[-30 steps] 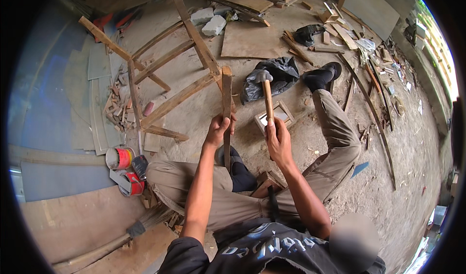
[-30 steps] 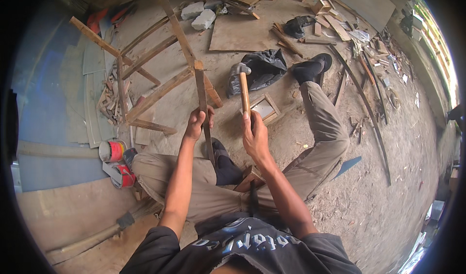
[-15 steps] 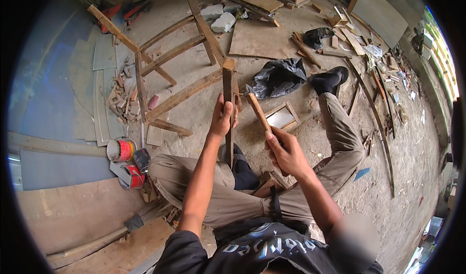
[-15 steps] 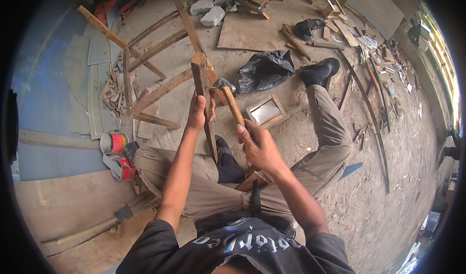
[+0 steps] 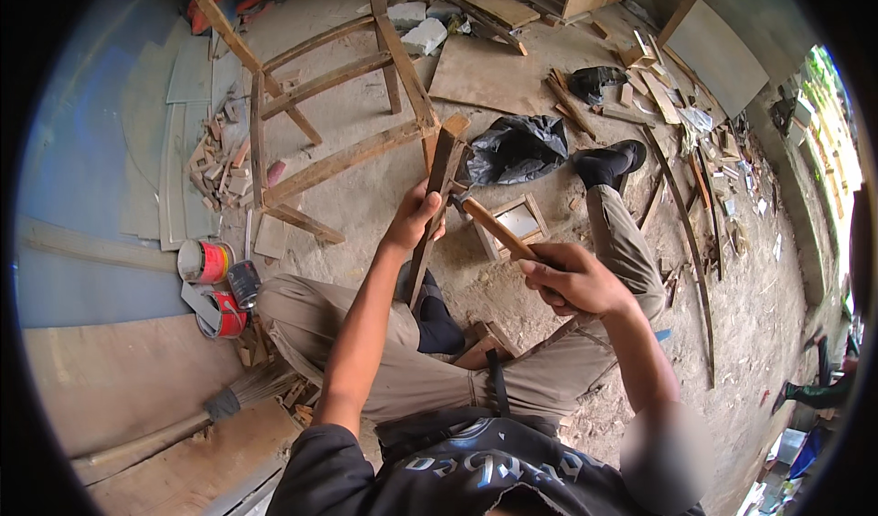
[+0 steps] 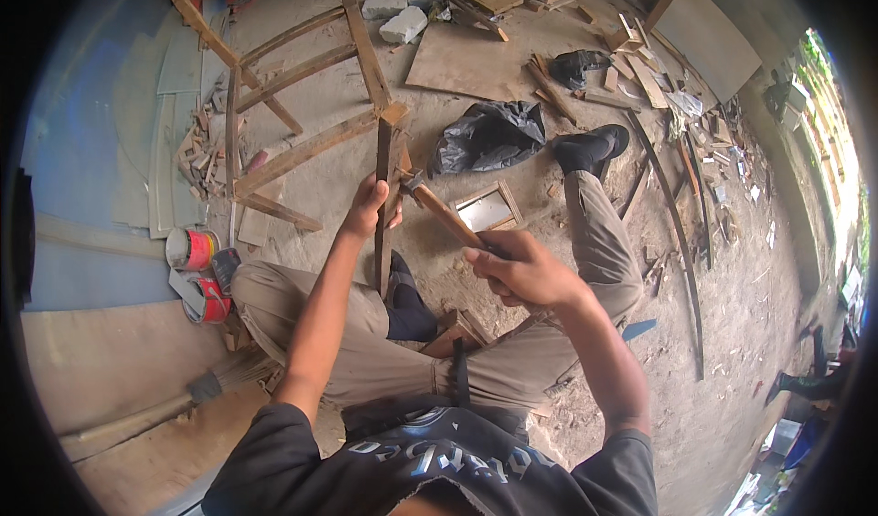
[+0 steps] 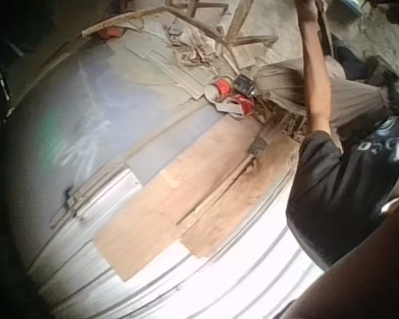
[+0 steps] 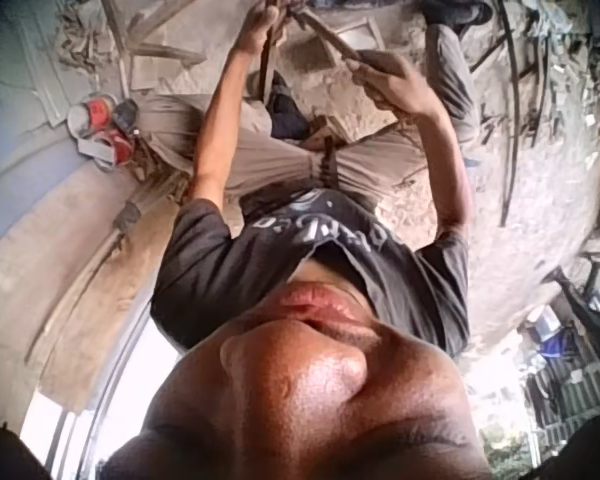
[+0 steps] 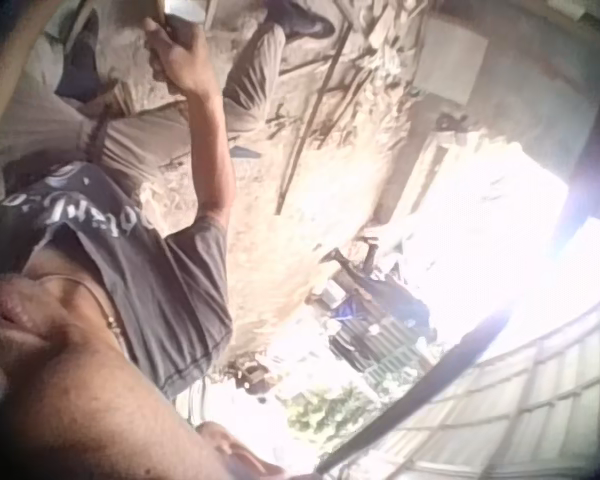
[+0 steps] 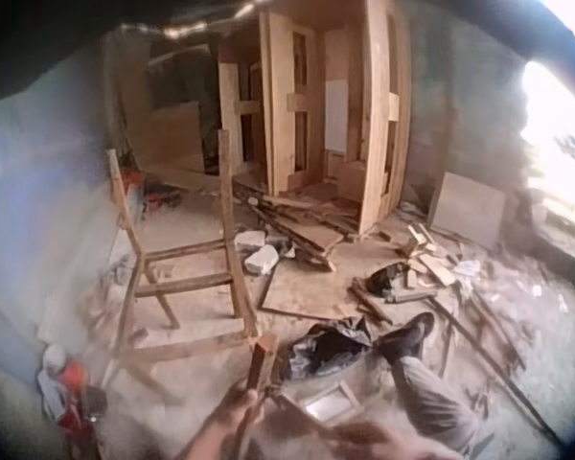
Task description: The person sits on the floor and uses a hammer to repeatedly strike a small wooden frame, then switches to a hand saw to cut a piece of wood. The person continues hammering and sawing the wooden frame.
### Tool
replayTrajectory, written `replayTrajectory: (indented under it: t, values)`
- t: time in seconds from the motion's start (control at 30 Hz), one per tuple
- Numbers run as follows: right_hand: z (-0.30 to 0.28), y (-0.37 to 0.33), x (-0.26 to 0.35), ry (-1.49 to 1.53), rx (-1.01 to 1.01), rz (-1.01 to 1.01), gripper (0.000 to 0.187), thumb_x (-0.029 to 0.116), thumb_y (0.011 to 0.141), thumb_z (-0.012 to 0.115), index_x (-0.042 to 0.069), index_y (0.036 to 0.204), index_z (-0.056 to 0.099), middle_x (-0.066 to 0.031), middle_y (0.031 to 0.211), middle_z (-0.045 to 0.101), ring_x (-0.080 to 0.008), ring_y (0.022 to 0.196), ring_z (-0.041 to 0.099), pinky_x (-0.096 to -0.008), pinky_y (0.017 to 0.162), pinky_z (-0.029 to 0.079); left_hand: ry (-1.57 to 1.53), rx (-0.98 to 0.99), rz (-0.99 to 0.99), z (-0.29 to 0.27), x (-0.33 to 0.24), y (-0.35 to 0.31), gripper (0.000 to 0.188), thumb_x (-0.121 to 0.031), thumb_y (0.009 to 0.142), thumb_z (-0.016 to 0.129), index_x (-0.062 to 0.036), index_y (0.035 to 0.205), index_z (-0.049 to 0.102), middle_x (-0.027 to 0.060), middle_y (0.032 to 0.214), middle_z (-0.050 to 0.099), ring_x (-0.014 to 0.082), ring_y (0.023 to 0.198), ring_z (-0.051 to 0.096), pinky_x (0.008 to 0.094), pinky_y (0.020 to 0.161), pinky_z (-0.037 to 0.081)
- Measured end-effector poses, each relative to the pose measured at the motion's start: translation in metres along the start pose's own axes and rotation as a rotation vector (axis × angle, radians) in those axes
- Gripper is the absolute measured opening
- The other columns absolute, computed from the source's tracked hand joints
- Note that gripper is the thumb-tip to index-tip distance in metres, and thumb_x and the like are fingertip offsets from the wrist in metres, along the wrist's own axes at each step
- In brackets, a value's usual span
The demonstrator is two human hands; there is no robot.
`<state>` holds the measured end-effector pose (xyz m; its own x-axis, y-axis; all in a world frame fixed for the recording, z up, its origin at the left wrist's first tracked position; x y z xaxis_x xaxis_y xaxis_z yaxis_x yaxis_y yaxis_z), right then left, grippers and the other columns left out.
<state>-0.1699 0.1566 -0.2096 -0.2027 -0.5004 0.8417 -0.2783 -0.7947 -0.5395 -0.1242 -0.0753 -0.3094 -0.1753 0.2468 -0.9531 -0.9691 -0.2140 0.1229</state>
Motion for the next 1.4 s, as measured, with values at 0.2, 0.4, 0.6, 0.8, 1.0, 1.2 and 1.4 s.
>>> replayTrajectory:
  t: [0.2,0.4,0.6,0.8,1.0,1.2,1.4]
  values:
    - [-0.024,-0.015,0.022,-0.336,0.039,0.121,0.030,0.031,0.099,0.059,0.002,0.092,0.059,0.0038,0.061,0.047,-0.0048,0.046,0.044,-0.0226,0.041,0.037,-0.002,0.163,-0.031,0.016,0.005,-0.006,0.065,-0.052,0.090,0.066,-0.0001,0.127,0.055,-0.0030,0.071,0.049,0.0068,0.051,0.051,0.0249,0.044,0.046]
    - [-0.040,-0.026,0.007,-0.299,0.107,0.244,0.032,0.032,0.099,0.056,0.001,0.091,0.061,0.0024,0.065,0.049,-0.0068,0.050,0.044,-0.0257,0.044,0.039,-0.030,0.193,-0.105,0.036,0.030,-0.015,0.069,-0.058,0.087,0.066,-0.0001,0.122,0.056,-0.0040,0.067,0.048,0.0048,0.053,0.052,0.0230,0.046,0.047]
    - [-0.055,-0.057,0.013,0.078,0.112,0.208,0.037,0.030,0.101,0.055,-0.002,0.119,0.058,0.0033,0.066,0.045,-0.0045,0.046,0.039,-0.0225,0.037,0.031,0.004,0.238,-0.275,0.019,0.087,-0.042,0.065,-0.070,0.081,0.065,-0.0065,0.083,0.054,-0.0038,0.069,0.049,0.0062,0.063,0.053,0.0240,0.059,0.045]
    - [-0.064,-0.080,-0.004,0.352,0.118,0.162,0.042,0.026,0.101,0.054,-0.003,0.131,0.046,0.0043,0.067,0.038,-0.0026,0.046,0.035,-0.0199,0.034,0.025,0.536,-0.059,-0.248,-0.056,0.128,-0.051,0.078,-0.088,0.071,0.056,-0.0095,0.070,0.049,-0.0061,0.062,0.038,0.0080,0.061,0.037,0.0312,0.052,0.030]
    - [-0.030,-0.070,-0.031,0.499,0.225,0.178,0.039,0.030,0.104,0.047,0.002,0.131,0.044,0.0006,0.074,0.038,-0.0045,0.050,0.035,-0.0205,0.036,0.027,0.827,-0.159,-0.142,-0.092,0.123,-0.048,0.089,-0.092,0.070,0.048,-0.0033,0.062,0.043,0.0017,0.055,0.035,0.0130,0.055,0.039,0.0357,0.051,0.033]
    - [-0.042,-0.041,-0.048,0.255,0.023,0.326,0.039,0.040,0.105,0.045,0.004,0.118,0.049,0.0049,0.071,0.036,-0.0036,0.051,0.030,-0.0209,0.038,0.022,1.050,-0.142,-0.317,-0.108,0.136,-0.073,0.095,-0.093,0.070,0.042,0.0000,0.069,0.059,0.0181,0.058,0.052,0.0307,0.056,0.057,0.0439,0.055,0.041]
    - [-0.025,0.004,-0.052,0.166,-0.179,0.144,0.032,0.039,0.104,0.048,0.008,0.101,0.046,0.0049,0.069,0.036,-0.0031,0.049,0.031,-0.0221,0.038,0.024,1.030,-0.295,-0.644,-0.083,0.148,-0.071,0.096,-0.091,0.072,0.045,0.0028,0.072,0.067,0.0261,0.068,0.063,0.0394,0.073,0.068,0.0479,0.063,0.049]
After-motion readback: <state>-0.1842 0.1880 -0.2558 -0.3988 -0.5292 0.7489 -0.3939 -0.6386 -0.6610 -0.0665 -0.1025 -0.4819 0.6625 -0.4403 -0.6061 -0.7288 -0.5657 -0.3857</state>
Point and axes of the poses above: each hand's wrist, its own y-axis towards the middle knuckle, its own z-axis out of the palm, x = y × z, the point moved 7 cm from there along y, towards the middle knuckle
